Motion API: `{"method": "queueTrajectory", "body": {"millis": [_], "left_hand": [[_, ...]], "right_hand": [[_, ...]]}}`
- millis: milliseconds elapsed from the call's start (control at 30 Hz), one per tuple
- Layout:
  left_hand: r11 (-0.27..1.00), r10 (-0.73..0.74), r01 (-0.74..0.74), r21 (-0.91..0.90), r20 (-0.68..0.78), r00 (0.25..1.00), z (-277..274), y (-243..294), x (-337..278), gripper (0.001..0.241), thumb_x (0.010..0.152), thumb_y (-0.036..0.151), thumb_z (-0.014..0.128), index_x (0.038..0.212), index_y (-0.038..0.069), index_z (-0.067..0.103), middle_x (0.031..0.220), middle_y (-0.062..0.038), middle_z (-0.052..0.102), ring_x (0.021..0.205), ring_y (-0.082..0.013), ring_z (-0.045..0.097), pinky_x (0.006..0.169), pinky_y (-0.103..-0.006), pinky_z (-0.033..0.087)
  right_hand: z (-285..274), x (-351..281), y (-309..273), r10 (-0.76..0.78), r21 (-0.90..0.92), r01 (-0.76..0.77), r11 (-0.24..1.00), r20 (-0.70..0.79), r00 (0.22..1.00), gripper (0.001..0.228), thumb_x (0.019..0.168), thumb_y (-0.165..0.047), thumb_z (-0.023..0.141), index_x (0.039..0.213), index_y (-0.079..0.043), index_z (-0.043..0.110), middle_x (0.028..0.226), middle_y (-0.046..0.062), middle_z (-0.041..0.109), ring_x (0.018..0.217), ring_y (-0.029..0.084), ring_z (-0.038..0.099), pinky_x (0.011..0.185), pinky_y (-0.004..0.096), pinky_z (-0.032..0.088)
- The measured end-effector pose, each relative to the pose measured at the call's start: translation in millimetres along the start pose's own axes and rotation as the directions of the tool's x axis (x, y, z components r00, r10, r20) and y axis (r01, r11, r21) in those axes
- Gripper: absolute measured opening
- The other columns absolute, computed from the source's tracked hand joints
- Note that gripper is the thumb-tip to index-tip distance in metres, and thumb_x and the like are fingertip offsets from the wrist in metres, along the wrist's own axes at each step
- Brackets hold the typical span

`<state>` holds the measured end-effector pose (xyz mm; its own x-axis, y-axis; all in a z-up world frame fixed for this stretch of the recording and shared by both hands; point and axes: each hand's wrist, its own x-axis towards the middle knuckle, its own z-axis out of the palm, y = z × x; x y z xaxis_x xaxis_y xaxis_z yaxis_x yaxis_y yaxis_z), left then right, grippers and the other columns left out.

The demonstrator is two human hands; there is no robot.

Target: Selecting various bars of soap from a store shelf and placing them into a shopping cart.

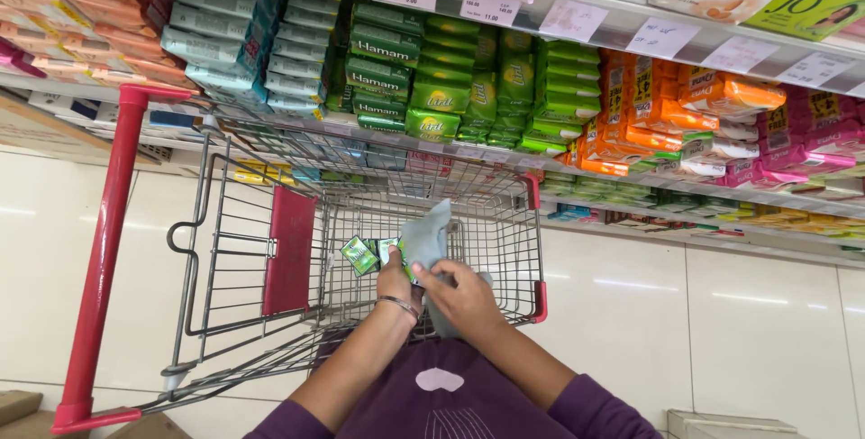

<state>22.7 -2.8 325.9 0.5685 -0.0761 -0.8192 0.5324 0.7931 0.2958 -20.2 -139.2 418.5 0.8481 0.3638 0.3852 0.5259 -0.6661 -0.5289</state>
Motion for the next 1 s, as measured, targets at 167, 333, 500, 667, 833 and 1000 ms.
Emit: {"method": "queueTrajectory", "body": {"millis": [167, 333, 500, 667, 833, 1000], "left_hand": [[0.996, -0.076, 0.079, -0.048, 0.064, 0.995, -7.8, -0.3, 8.7, 0.051, 0.107, 0.044, 0.034, 0.130, 0.005, 0.057, 0.118, -0.014, 0.069, 0.104, -0.0273, 0.069, 0.094, -0.0420, 0.057], [0.978, -0.059, 0.097, -0.183, 0.203, 0.977, -17.2, 0.8, 31.7, 0.040, 0.110, 0.038, 0.041, 0.130, 0.006, 0.055, 0.121, -0.012, 0.066, 0.111, -0.0249, 0.067, 0.100, -0.0425, 0.056], [0.993, -0.105, 0.118, -0.002, 0.433, 0.895, -8.5, 8.8, 16.0, 0.039, 0.103, 0.036, 0.046, 0.128, 0.011, 0.060, 0.119, -0.009, 0.069, 0.110, -0.0238, 0.067, 0.096, -0.0421, 0.056], [0.992, -0.120, 0.119, 0.036, 0.529, 0.840, 14.7, 26.3, -37.0, 0.055, 0.099, 0.052, 0.045, 0.131, 0.011, 0.061, 0.117, -0.009, 0.070, 0.105, -0.0221, 0.068, 0.091, -0.0396, 0.056], [0.989, -0.146, 0.122, 0.081, 0.497, 0.855, -13.7, 10.8, -0.8, 0.062, 0.105, 0.064, 0.047, 0.136, 0.012, 0.060, 0.116, -0.008, 0.066, 0.104, -0.0217, 0.066, 0.090, -0.0404, 0.055], [0.986, -0.164, 0.147, 0.072, 0.428, 0.889, 5.2, 28.8, -16.2, 0.063, 0.091, 0.062, 0.049, 0.126, 0.011, 0.063, 0.113, -0.010, 0.074, 0.100, -0.0233, 0.073, 0.089, -0.0397, 0.060]], "right_hand": [[11.5, -7.7, 17.9, 0.022, 0.064, -0.031, 0.997, 0.128, 0.992, 0.051, 0.089, -0.009, 0.076, 0.136, -0.027, 0.069, 0.104, 0.005, 0.063, 0.081, 0.020, 0.063, 0.069, 0.032, 0.054], [9.7, 10.2, 20.3, 0.392, 0.551, -0.356, 0.755, 0.057, 0.918, 0.036, 0.097, -0.013, 0.072, 0.133, -0.018, 0.073, 0.110, 0.005, 0.062, 0.097, 0.014, 0.061, 0.086, 0.027, 0.051], [8.4, 15.3, 8.1, 0.517, 0.733, -0.473, 0.489, 0.193, 0.834, 0.035, 0.097, -0.017, 0.067, 0.131, -0.011, 0.070, 0.110, 0.003, 0.062, 0.104, 0.011, 0.059, 0.094, 0.025, 0.047], [14.2, 8.4, 13.1, 0.488, 0.496, -0.478, 0.725, 0.119, 0.865, 0.035, 0.095, -0.015, 0.071, 0.129, -0.011, 0.074, 0.103, 0.006, 0.061, 0.094, 0.014, 0.059, 0.084, 0.027, 0.051], [15.8, 5.3, -5.7, 0.505, 0.446, -0.465, 0.765, 0.033, 0.863, 0.033, 0.098, -0.014, 0.069, 0.130, -0.011, 0.073, 0.100, 0.005, 0.066, 0.092, 0.015, 0.062, 0.082, 0.028, 0.052], [17.4, 7.2, -1.3, 0.441, 0.353, -0.430, 0.831, 0.053, 0.896, 0.029, 0.096, -0.018, 0.069, 0.123, -0.008, 0.076, 0.100, 0.008, 0.067, 0.088, 0.018, 0.067, 0.079, 0.029, 0.054]]}}
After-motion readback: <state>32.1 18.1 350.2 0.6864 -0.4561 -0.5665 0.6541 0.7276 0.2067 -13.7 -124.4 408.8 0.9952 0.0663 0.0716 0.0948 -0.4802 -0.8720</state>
